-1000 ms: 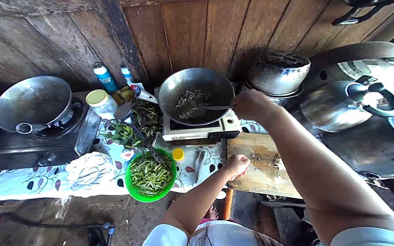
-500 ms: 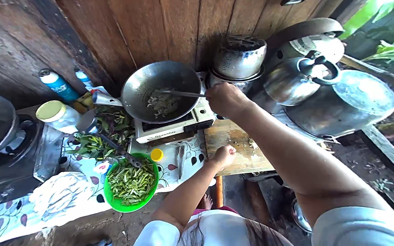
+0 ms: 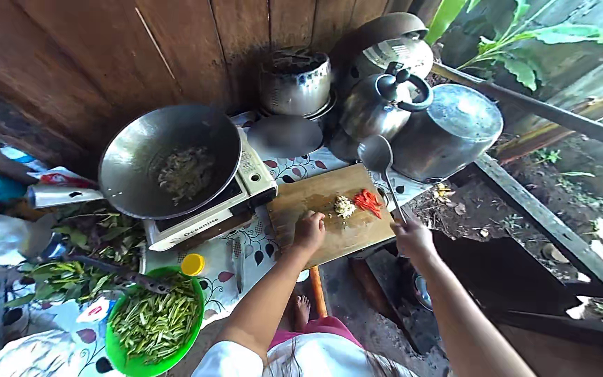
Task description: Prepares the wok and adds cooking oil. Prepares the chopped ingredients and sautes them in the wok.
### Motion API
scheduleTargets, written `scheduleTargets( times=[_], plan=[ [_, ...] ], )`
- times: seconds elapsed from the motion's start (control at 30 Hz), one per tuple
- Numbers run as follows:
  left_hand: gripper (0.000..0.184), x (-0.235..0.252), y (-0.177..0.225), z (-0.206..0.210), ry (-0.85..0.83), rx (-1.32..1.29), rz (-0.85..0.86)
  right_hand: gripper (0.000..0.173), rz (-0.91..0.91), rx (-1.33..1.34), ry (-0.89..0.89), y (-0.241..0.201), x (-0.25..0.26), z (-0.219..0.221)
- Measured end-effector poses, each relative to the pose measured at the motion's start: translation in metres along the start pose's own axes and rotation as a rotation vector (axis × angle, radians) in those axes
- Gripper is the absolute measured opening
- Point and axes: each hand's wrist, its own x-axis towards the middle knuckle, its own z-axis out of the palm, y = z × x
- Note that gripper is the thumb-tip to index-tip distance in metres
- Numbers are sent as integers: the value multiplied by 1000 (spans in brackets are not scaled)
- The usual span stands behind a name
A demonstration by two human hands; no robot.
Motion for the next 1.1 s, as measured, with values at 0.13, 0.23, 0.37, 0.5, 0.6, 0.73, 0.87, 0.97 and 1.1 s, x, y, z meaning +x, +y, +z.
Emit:
scheduleTargets(
  times=[0.13,0.23,0.37,0.5,0.6,0.73,0.87,0.97,1.1],
  plan=[
    [30,16,-16,0,158,76,69,44,184,253,141,58,-17,63],
    [35,35,-22,-14,177,128,60,51,226,526,158,69,-27,113],
    [40,49,-21,-23,108,243,-24,48,276,958,169,43,-27,158],
    [48,42,-26,-17,-3,361,-81,14,331,1257,164,14,-20,176],
    [51,40,-31,-13,-10,347,-52,6,310,1392,126,6,-20,180],
    [47,36,-24,-18,-79,297,-38,10,272,1488,107,11,-21,176],
    [44,19,-3,-22,-88,210,80,23,183,1525,152,25,-29,151],
    [40,6,18,-31,-21,147,207,23,122,1527,157,43,-44,126],
    [33,-6,43,-55,10,116,466,22,41,1535,157,44,-79,89]
  ],
)
